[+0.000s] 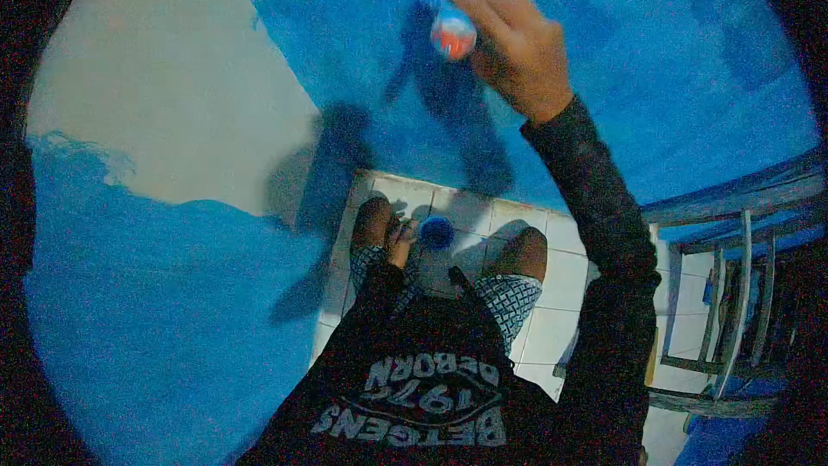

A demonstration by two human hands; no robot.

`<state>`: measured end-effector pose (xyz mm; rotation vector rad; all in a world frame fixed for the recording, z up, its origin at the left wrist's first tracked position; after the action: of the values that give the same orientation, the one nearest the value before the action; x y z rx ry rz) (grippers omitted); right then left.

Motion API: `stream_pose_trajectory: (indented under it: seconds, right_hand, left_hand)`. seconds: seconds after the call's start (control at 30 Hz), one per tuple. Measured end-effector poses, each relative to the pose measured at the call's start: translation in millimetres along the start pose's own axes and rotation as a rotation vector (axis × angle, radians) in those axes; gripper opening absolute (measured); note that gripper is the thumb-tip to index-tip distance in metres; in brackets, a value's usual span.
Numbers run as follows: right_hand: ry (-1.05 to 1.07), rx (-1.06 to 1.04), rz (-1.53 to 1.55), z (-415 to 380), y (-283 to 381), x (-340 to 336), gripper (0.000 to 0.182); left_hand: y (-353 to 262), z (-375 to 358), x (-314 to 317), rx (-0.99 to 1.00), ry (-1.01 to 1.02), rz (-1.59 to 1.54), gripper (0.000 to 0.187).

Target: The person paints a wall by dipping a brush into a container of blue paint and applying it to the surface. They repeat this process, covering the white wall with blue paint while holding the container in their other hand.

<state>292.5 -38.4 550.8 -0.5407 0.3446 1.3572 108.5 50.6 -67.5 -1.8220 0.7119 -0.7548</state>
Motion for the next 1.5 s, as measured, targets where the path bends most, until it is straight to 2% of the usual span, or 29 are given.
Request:
stream_pose_trajectory:
  seconds: [0.07,0.1,0.17,0.2,0.23,0.27,0.3,0.33,0.37,0.43,0.53,0.57,0.63,0.77,0.83,0.9,0.93,0.97,1.03,1.07,1.13,1.17,1.23,1.27,1.3,1.33,1.37,1.4,1.5]
  right_hand:
    - [-0.171,-0.164,-0.07,24.4,-0.4,-25.6,0.057]
    - [-0.17,-0.163,-0.072,37.2,4.0,-38.6,0.057]
    - [-0.247,-0.122,-0.163,59.6,17.6,-62.6,0.019]
    - [-0.393,-0.186,-0.21,63.7,16.5,-66.4,0.025]
    - [-0.39,-0.182,-0.216,64.3,19.5,-71.3,0.025]
    - [-0.365,-0.069,-0.243,64.9,18.7,-78.5,0.026]
    - [-0.341,0.04,-0.267,64.4,17.0,-84.2,0.03]
    - [-0.41,0.192,-0.011,34.0,2.6,-87.5,0.034]
    - [-0.41,0.189,-0.014,14.5,-3.3,-84.2,0.034]
    - [-0.13,-0.072,0.22,0.7,21.4,-66.8,0.06]
    - [0.152,0.25,0.302,-90.9,43.9,-2.7,0.056]
    - [0.197,0.232,0.192,-127.1,53.5,21.1,0.052]
    - [0.451,0.342,0.171,-201.6,57.4,76.8,0.048]
    - [0.525,0.355,0.188,-271.1,54.5,134.6,0.046]
    - [0.397,0.279,0.067,-262.2,50.6,132.4,0.05]
    - [0.345,0.301,0.129,-246.3,27.0,124.3,0.051]
    - [0.3,0.316,0.194,-230.5,16.0,113.9,0.051]
    - [0.297,0.323,0.193,-217.8,9.8,102.5,0.051]
    - [0.258,0.206,0.088,-183.1,5.6,69.6,0.056]
    - [0.195,0.191,0.091,-163.9,2.6,49.5,0.056]
    - [0.086,0.141,0.084,-120.5,-5.2,8.3,0.054]
    - [0.036,0.108,0.07,-98.4,-11.3,-12.1,0.054]
    - [-0.016,0.052,0.008,-60.0,-23.6,-43.8,0.049]
    - [-0.039,0.011,-0.04,-44.8,-34.1,-54.5,0.047]
    - [-0.061,-0.032,-0.087,-32.7,-38.9,-66.6,0.045]
    - [-0.053,-0.028,-0.089,-15.6,-33.5,-77.1,0.045]
    - [-0.133,-0.05,-0.14,4.8,-20.0,-88.6,0.033]
    - [-0.214,-0.074,-0.189,15.9,-9.6,-98.4,0.022]
    - [-0.239,-0.122,-0.378,11.3,3.5,-116.0,0.018]
  left_hand:
    - [-1.2,-0.3,1.9,0.039,-0.004,-0.003,0.071]
    - [-0.1,-0.4,2.0,-0.012,-0.053,-0.016,0.065]
    - [-9.4,-2.1,0.5,-0.059,-0.102,-0.027,0.059]
    - [-24.9,-8.4,3.2,-0.023,-0.034,0.016,0.054]
    - [-31.0,-11.0,5.6,0.012,0.037,0.058,0.05]
    - [-35.0,-12.8,6.3,0.013,0.045,0.058,0.05]
    - [-41.0,-13.6,5.7,0.124,0.033,0.206,0.047]
    - [-42.2,-12.2,5.3,0.238,0.019,0.354,0.044]
    - [-37.2,-8.1,5.8,0.241,0.021,0.352,0.044]
    - [-8.1,4.9,1.4,0.059,0.011,-0.055,0.038]
    - [-1.6,6.9,-0.4,-0.043,0.019,0.033,0.034]
    - [-7.6,4.2,2.9,-0.035,0.019,0.03,0.034]
    - [-30.8,-9.8,7.1,-0.028,-0.017,0.084,0.039]
    - [-40.4,-17.3,7.0,0.013,0.019,0.105,0.043]
    - [-42.5,-15.2,4.2,0.033,0.049,0.109,0.043]
    - [-40.9,-12.5,1.6,0.057,0.024,0.247,0.046]
    - [-35.3,-8.5,0.2,0.249,0.058,0.36,0.045]
    - [-41.4,-11.1,2.6,0.248,0.062,0.366,0.045]
    - [-48.6,-19.4,8.8,-0.008,0.023,0.073,0.041]
    - [-25.1,-9.9,2.7,-0.016,0.025,0.069,0.041]
    - [10.6,7.6,-10.1,0.46,-0.071,0.858,0.035]
    - [6.9,5.1,-8.1,0.451,-0.068,0.857,0.035]
    - [0.7,7.0,-8.7,0.08,-0.035,0.325,0.034]
    - [40.1,27.6,-18.3,0.427,-0.043,0.542,0.034]
    - [31.5,23.5,-16.5,0.423,-0.036,0.539,0.034]
    - [12.7,18.1,-9.8,0.271,0.031,0.491,0.036]
    - [-6.5,9.5,-1.0,0.121,0.095,0.441,0.038]
    - [-23.2,0.0,3.7,0.102,0.008,0.158,0.041]
    - [-44.1,-8.5,7.6,0.109,0.028,0.172,0.044]
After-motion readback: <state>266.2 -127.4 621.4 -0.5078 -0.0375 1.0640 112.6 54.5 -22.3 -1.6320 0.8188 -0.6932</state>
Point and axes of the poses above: each hand's wrist, its own z-axis towards the middle knuckle, its own x-axis out of the palm, y = z × x, the point moved 6 cm from there along z, towards the middle knuckle, and after that the axes turned 5 degrees about z, right-handed, at the moved point
